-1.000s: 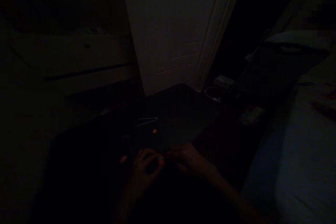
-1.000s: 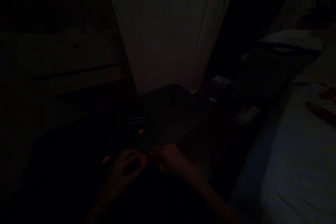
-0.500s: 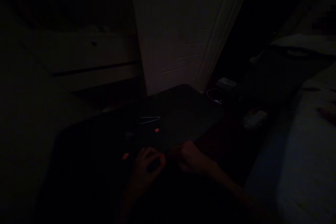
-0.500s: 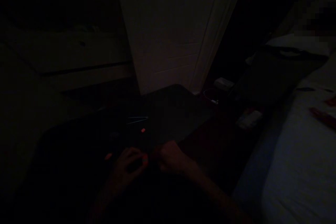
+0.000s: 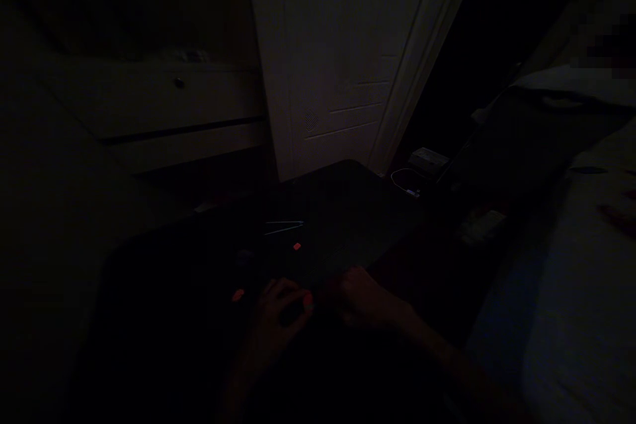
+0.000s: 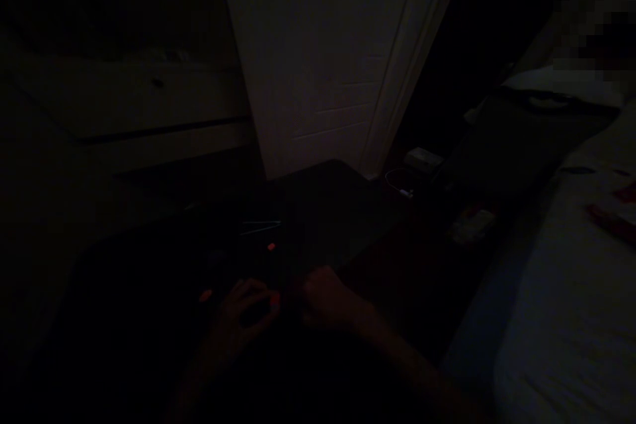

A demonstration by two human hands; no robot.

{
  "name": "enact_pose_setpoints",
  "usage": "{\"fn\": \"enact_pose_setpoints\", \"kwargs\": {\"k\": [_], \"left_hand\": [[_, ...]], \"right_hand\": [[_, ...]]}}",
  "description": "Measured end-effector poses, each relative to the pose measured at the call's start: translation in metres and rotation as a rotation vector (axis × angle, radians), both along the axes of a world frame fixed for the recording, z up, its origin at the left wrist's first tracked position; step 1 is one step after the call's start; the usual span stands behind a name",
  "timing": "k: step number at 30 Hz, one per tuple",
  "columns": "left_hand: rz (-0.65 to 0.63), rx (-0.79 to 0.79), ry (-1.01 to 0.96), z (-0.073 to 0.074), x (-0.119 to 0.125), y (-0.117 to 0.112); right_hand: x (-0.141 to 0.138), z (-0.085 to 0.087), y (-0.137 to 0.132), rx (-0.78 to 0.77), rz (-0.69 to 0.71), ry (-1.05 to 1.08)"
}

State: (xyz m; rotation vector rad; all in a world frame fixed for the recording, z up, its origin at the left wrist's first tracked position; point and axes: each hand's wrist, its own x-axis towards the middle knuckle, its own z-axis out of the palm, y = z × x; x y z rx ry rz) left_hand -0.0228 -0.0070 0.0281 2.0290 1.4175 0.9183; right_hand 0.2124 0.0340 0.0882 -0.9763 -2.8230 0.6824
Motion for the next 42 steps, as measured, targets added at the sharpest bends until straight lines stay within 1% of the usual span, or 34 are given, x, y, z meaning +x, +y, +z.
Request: {"fn": "enact_pose_setpoints", "kwargs": {"k": [3, 8, 14, 17, 20, 24, 26, 31, 34, 40, 42], "left_hand": [[0.003, 0.003, 0.007, 0.001, 0.001, 0.000], [0.010, 0.016, 0.020, 0.001, 0.001, -0.001], [0.000, 0.008, 0.019, -0.002, 0.000, 0.000], [-0.004, 0.032, -0.002, -0.002, 0.000, 0.000], [0.008, 0.038, 0.010, 0.000, 0.001, 0.000], [0.005, 0.019, 0.025, 0.006, 0.001, -0.001], [0.009, 0.017, 0.032, 0.008, 0.002, -0.001], [0.000, 0.029, 0.033, 0.004, 0.002, 0.000], [0.008, 0.015, 0.033, 0.003, 0.001, 0.001], [-0.008, 0.032, 0.006, 0.004, 0.001, 0.001], [-0.003, 0.035, 0.013, 0.004, 0.001, 0.000]], "right_hand": [[0.002, -0.004, 0.000, 0.010, 0.007, 0.053], [-0.001, -0.010, -0.001, 0.052, -0.050, 0.065], [-0.006, 0.002, -0.006, 0.020, -0.045, -0.031], [-0.007, 0.003, -0.007, 0.030, -0.036, -0.040], [-0.005, -0.003, -0.006, 0.023, -0.032, 0.010], [-0.003, -0.016, -0.006, 0.054, -0.088, 0.078], [-0.003, -0.020, -0.007, 0.071, -0.095, 0.079], [-0.001, -0.016, -0.007, 0.045, -0.062, 0.050], [0.001, -0.015, -0.006, 0.013, -0.041, 0.069], [0.005, -0.019, -0.009, 0.004, -0.041, 0.106], [0.006, -0.021, -0.009, 0.024, -0.030, 0.115]]}}
